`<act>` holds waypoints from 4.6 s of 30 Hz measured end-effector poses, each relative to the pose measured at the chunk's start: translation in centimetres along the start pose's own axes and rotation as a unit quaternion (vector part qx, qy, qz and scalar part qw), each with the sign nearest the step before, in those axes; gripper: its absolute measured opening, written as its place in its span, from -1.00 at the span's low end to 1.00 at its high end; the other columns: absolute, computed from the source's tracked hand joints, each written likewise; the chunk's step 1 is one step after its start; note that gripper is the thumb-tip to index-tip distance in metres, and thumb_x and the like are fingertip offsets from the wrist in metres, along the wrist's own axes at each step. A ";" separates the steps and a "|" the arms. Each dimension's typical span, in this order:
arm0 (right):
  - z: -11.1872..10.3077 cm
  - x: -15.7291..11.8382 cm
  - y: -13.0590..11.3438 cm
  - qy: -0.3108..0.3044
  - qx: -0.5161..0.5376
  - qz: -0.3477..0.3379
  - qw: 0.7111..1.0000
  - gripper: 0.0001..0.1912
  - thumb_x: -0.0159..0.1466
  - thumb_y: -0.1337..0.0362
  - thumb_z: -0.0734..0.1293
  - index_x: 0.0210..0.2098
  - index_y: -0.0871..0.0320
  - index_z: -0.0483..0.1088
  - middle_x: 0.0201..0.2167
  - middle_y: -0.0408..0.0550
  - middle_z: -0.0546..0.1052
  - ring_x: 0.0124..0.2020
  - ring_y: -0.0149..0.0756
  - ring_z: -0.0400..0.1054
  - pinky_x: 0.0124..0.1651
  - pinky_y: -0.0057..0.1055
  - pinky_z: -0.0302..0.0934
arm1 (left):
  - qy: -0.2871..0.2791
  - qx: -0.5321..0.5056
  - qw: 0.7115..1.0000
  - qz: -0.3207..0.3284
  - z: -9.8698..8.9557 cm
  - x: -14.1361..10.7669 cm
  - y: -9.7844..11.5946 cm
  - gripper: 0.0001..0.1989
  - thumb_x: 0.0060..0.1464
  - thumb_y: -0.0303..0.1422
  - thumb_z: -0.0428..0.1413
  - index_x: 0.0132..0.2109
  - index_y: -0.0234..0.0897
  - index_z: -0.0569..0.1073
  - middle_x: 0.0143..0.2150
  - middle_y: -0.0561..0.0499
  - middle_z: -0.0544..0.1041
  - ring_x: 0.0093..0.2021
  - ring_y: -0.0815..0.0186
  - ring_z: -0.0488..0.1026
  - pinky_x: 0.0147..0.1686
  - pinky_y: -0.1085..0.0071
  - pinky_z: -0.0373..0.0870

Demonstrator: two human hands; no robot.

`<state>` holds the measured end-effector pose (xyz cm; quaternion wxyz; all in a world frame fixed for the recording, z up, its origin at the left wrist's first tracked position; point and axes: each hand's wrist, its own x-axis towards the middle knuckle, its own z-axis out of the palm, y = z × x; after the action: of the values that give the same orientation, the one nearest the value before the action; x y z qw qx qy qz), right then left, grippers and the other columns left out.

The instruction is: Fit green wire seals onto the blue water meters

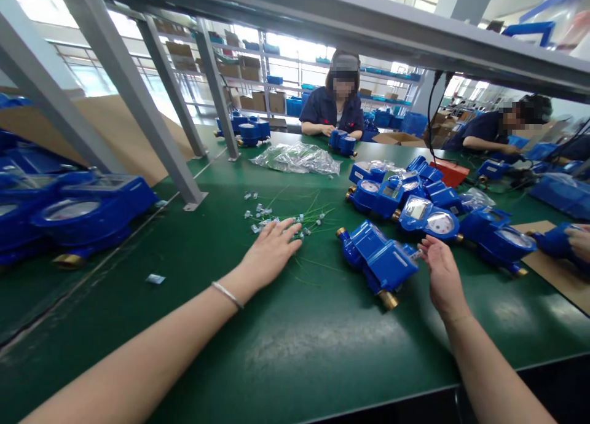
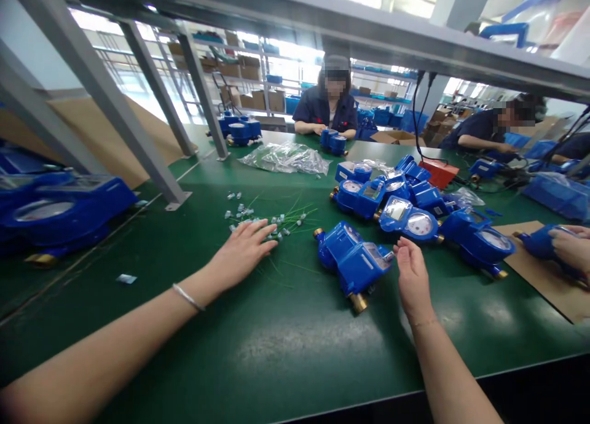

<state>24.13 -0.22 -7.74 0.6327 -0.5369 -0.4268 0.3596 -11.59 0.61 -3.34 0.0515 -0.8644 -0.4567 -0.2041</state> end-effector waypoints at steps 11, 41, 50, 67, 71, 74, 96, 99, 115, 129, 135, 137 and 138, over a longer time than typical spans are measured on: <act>5.7 -12.0 -4.2 -0.145 -0.055 -0.084 0.984 -0.71 0.32 0.19 0.16 -0.01 0.10 0.31 -0.14 0.01 0.43 -0.13 -0.25 0.35 -0.05 -0.23 0.27 | 0.244 0.031 0.961 -0.124 -5.6 1.2 -1.7 -0.81 0.12 -0.28 0.10 -0.15 -0.23 0.52 -0.12 -0.05 0.55 -0.09 0.21 0.44 0.03 0.15 0.20; 0.1 -8.0 -9.2 -0.061 0.005 -0.075 0.995 -0.79 0.34 0.13 0.14 -0.24 0.10 0.31 -0.48 -0.17 0.33 -0.53 -0.45 0.19 -0.45 -0.46 0.19 | -0.026 -0.444 0.888 -0.117 0.2 3.1 16.8 -0.82 0.18 -0.24 -0.01 -0.24 -0.18 0.45 -0.28 0.02 0.51 -0.26 0.28 0.44 -0.23 0.39 0.36; -3.3 -6.2 -9.4 -0.116 -0.439 -0.294 0.841 -0.84 0.30 0.29 0.21 -0.24 0.12 0.43 -0.44 -0.08 0.39 -0.37 -0.30 0.21 -0.23 -0.31 0.11 | -0.103 -0.523 0.794 -0.291 5.3 3.0 15.1 -0.66 0.19 -0.06 -0.14 -0.31 -0.23 0.30 -0.45 0.09 0.39 -0.50 0.36 0.34 -0.53 0.47 0.26; -1.9 -3.6 -10.2 -0.192 -0.536 -0.300 0.766 -0.86 0.31 0.33 0.21 -0.29 0.13 0.41 -0.47 -0.08 0.31 -0.39 -0.31 0.14 -0.32 -0.32 0.06 | -0.094 -0.549 0.793 -0.246 6.9 3.1 14.7 -0.72 0.22 -0.17 -0.15 -0.25 -0.22 0.35 -0.40 0.05 0.43 -0.41 0.31 0.39 -0.44 0.43 0.31; -1.9 -3.7 -10.5 -0.195 -0.542 -0.301 0.760 -0.86 0.31 0.32 0.21 -0.30 0.14 0.40 -0.47 -0.09 0.30 -0.40 -0.32 0.14 -0.33 -0.33 0.05 | -0.096 -0.550 0.793 -0.243 7.0 3.1 14.6 -0.73 0.22 -0.18 -0.15 -0.24 -0.21 0.35 -0.40 0.06 0.43 -0.42 0.32 0.39 -0.43 0.43 0.30; -1.9 -3.7 -10.7 -0.198 -0.546 -0.305 0.755 -0.86 0.31 0.31 0.21 -0.31 0.14 0.40 -0.47 -0.09 0.31 -0.40 -0.31 0.15 -0.32 -0.33 0.05 | -0.103 -0.547 0.794 -0.243 7.0 3.0 14.5 -0.72 0.23 -0.18 -0.17 -0.24 -0.21 0.35 -0.41 0.06 0.42 -0.42 0.32 0.39 -0.43 0.43 0.30; 0.2 -4.1 -8.8 -0.266 -0.538 -0.267 0.754 -0.64 0.29 0.40 0.14 0.08 0.16 0.22 -0.29 -0.01 0.41 -0.26 -0.23 0.27 -0.17 -0.25 0.21 | -0.171 -0.199 0.964 -0.042 3.3 3.1 13.1 -0.80 0.11 -0.37 -0.07 -0.41 -0.21 0.40 -0.41 -0.03 0.42 -0.39 0.18 0.37 -0.42 0.28 0.28; -1.5 -4.6 -7.9 -0.240 -0.484 -0.214 0.814 -0.63 0.27 0.41 0.17 0.07 0.14 0.20 -0.31 -0.06 0.40 -0.29 -0.29 0.30 -0.17 -0.29 0.24 | -0.179 -0.118 0.976 0.048 0.7 2.5 13.1 -0.83 -0.01 -0.44 -0.02 -0.44 -0.21 0.45 -0.35 -0.12 0.42 -0.34 0.10 0.37 -0.40 0.21 0.34; 0.7 -9.3 -4.3 -0.031 0.127 0.118 0.984 -0.82 0.27 0.20 0.28 -0.15 0.11 0.32 -0.30 -0.08 0.47 -0.29 -0.39 0.40 -0.30 -0.49 0.29 | -0.223 -0.490 0.843 -0.004 -0.8 3.2 13.3 -0.74 0.19 -0.18 -0.14 -0.31 -0.25 0.31 -0.44 0.10 0.35 -0.45 0.38 0.28 -0.47 0.50 0.18; 0.9 -9.5 -2.5 -0.013 0.196 0.111 0.974 -0.88 0.10 0.30 0.45 -0.37 0.15 0.45 -0.30 -0.12 0.49 -0.22 -0.37 0.42 -0.21 -0.50 0.30 | -0.141 -0.421 0.893 -0.077 1.6 2.4 14.7 -0.84 0.11 -0.31 0.02 -0.39 -0.22 0.41 -0.51 0.15 0.38 -0.50 0.44 0.31 -0.49 0.54 0.18; 1.1 -10.8 -2.6 -0.088 0.204 0.098 0.970 -0.91 0.11 0.33 0.44 -0.35 0.12 0.51 -0.20 -0.05 0.55 -0.29 -0.37 0.45 -0.22 -0.44 0.35 | -0.117 -0.413 0.899 -0.082 1.7 2.3 15.0 -0.83 0.09 -0.34 0.03 -0.43 -0.25 0.41 -0.53 0.16 0.36 -0.52 0.46 0.29 -0.50 0.55 0.17; 1.3 -11.0 -2.7 -0.099 0.206 0.103 0.968 -0.82 0.11 0.33 0.44 -0.26 0.10 0.49 -0.19 -0.05 0.55 -0.28 -0.36 0.45 -0.21 -0.42 0.36 | -0.116 -0.413 0.899 -0.087 1.8 2.3 15.0 -0.83 0.09 -0.35 0.03 -0.45 -0.25 0.40 -0.54 0.16 0.35 -0.53 0.47 0.28 -0.51 0.55 0.16; 1.3 -11.1 -2.7 -0.101 0.211 0.108 0.966 -0.75 0.10 0.34 0.45 -0.20 0.08 0.46 -0.19 -0.06 0.56 -0.28 -0.36 0.45 -0.22 -0.43 0.37 | -0.120 -0.413 0.898 -0.091 1.8 2.3 15.0 -0.83 0.08 -0.35 0.04 -0.46 -0.25 0.40 -0.54 0.16 0.35 -0.53 0.47 0.28 -0.51 0.55 0.15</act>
<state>18.67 -10.32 -6.71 0.6425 -0.3950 -0.3431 0.5599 2.28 -5.81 -2.65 -0.3841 -0.7806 -0.4106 -0.2731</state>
